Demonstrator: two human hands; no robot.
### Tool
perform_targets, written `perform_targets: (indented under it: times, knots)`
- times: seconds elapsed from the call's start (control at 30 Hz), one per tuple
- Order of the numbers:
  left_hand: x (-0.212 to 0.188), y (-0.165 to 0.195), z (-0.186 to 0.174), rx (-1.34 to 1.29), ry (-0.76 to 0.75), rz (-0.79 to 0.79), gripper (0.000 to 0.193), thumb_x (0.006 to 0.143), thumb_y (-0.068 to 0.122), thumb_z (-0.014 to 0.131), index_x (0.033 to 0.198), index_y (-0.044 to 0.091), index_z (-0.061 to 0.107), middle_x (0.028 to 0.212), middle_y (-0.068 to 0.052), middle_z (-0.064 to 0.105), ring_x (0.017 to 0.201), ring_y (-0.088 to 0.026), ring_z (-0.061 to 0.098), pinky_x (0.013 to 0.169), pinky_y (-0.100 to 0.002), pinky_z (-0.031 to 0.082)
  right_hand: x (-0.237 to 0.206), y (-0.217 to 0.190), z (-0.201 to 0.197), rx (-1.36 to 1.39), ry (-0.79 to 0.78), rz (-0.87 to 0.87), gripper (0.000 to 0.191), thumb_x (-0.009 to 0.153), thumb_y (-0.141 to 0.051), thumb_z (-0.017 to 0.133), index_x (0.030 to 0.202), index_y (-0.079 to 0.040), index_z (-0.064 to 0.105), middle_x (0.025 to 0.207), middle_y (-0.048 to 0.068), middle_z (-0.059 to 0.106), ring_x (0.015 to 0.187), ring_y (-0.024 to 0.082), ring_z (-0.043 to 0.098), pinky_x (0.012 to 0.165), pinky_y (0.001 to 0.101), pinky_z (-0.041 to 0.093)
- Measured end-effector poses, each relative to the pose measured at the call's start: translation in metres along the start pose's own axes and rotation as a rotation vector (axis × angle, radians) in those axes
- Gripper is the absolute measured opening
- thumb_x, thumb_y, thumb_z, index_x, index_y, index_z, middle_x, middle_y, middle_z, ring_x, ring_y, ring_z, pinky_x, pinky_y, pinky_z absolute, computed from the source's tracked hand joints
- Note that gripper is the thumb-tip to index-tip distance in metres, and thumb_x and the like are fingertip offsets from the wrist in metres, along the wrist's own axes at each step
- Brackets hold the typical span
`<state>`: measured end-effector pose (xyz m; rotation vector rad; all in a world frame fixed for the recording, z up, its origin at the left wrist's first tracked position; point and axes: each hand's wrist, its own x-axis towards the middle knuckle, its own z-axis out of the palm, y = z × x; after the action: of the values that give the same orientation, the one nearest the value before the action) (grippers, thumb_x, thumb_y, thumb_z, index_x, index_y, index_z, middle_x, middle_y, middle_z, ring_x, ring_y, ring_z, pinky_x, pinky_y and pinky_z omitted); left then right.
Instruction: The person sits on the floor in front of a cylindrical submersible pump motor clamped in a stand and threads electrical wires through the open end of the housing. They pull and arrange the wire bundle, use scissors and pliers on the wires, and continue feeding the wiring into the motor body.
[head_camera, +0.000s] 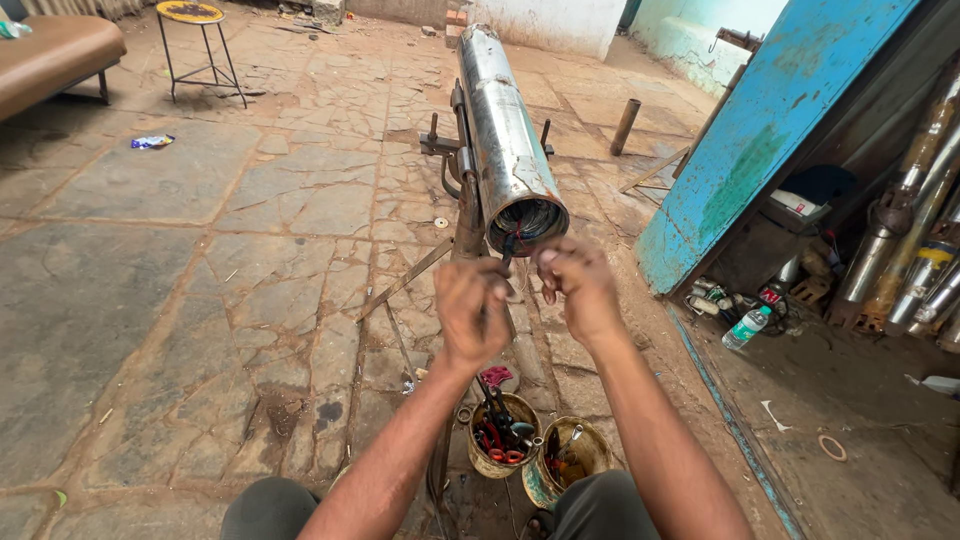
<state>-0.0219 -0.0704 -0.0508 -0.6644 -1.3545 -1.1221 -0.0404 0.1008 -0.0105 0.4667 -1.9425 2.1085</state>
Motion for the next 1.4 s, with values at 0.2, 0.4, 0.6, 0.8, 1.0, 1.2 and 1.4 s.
perform_targets:
  times: [0.2,0.4,0.6,0.8,1.0,1.2,1.4]
  knots:
    - [-0.016,0.014,-0.006,0.169,-0.216,0.09,0.007,0.094,0.013,0.066,0.092,0.007,0.065,0.112,-0.005,0.067,0.105,-0.025,0.057,0.095,-0.043,0.041,-0.006,-0.032,0.017,-0.086,-0.026,0.034,0.041,0.082,0.002,0.052,0.116,0.002,0.074,0.092,0.009,0.076,0.062,0.014,0.054,0.052,0.0296,0.042]
    - [-0.016,0.0,-0.003,0.162,-0.137,-0.035,0.006,0.096,0.011,0.067,0.092,0.006,0.067,0.11,-0.003,0.069,0.102,-0.021,0.058,0.092,-0.041,0.04,-0.003,-0.022,0.007,-0.808,-0.155,-0.37,0.022,0.096,-0.001,0.058,0.09,-0.002,0.079,0.082,0.009,0.077,0.073,0.013,0.068,0.07,0.0269,0.052]
    - [-0.02,0.013,0.006,0.372,-0.369,0.03,0.014,0.093,0.018,0.068,0.099,0.005,0.07,0.126,-0.007,0.066,0.11,-0.025,0.056,0.098,-0.046,0.035,0.0,-0.029,0.023,-0.049,0.07,0.049,0.034,0.088,-0.001,0.052,0.103,-0.009,0.081,0.093,0.009,0.08,0.058,0.012,0.056,0.052,0.0264,0.044]
    - [-0.022,0.014,0.004,0.426,-0.399,0.058,0.028,0.084,0.015,0.07,0.109,0.002,0.071,0.13,-0.007,0.066,0.116,-0.024,0.055,0.102,-0.046,0.033,-0.011,-0.046,0.052,-1.003,0.129,-0.532,0.029,0.088,0.005,0.063,0.108,-0.007,0.081,0.099,0.011,0.079,0.07,0.015,0.071,0.065,0.035,0.059]
    - [-0.019,0.009,0.001,0.359,-0.411,0.07,0.028,0.082,0.013,0.073,0.107,0.0,0.07,0.116,-0.01,0.064,0.115,-0.027,0.054,0.103,-0.048,0.035,0.008,-0.049,0.062,-1.488,-0.058,-0.535,0.023,0.086,-0.005,0.07,0.106,-0.009,0.08,0.105,0.013,0.075,0.072,0.026,0.071,0.069,0.0414,0.058]
    - [-0.018,0.009,-0.01,0.214,-0.377,0.017,0.016,0.089,0.01,0.071,0.103,0.001,0.069,0.114,-0.01,0.065,0.113,-0.03,0.056,0.104,-0.049,0.042,0.015,-0.073,0.044,-1.516,-0.256,-0.523,0.018,0.085,-0.021,0.074,0.092,-0.005,0.073,0.089,0.017,0.069,0.076,0.035,0.069,0.069,0.0485,0.056]
    - [-0.031,-0.003,-0.01,0.037,-0.287,0.203,0.01,0.098,0.008,0.069,0.095,0.0,0.063,0.102,-0.012,0.064,0.102,-0.027,0.062,0.101,-0.045,0.052,0.012,-0.078,0.028,-1.514,-0.14,-0.556,0.021,0.098,-0.024,0.067,0.094,-0.004,0.072,0.076,0.016,0.069,0.064,0.035,0.068,0.064,0.0484,0.055]
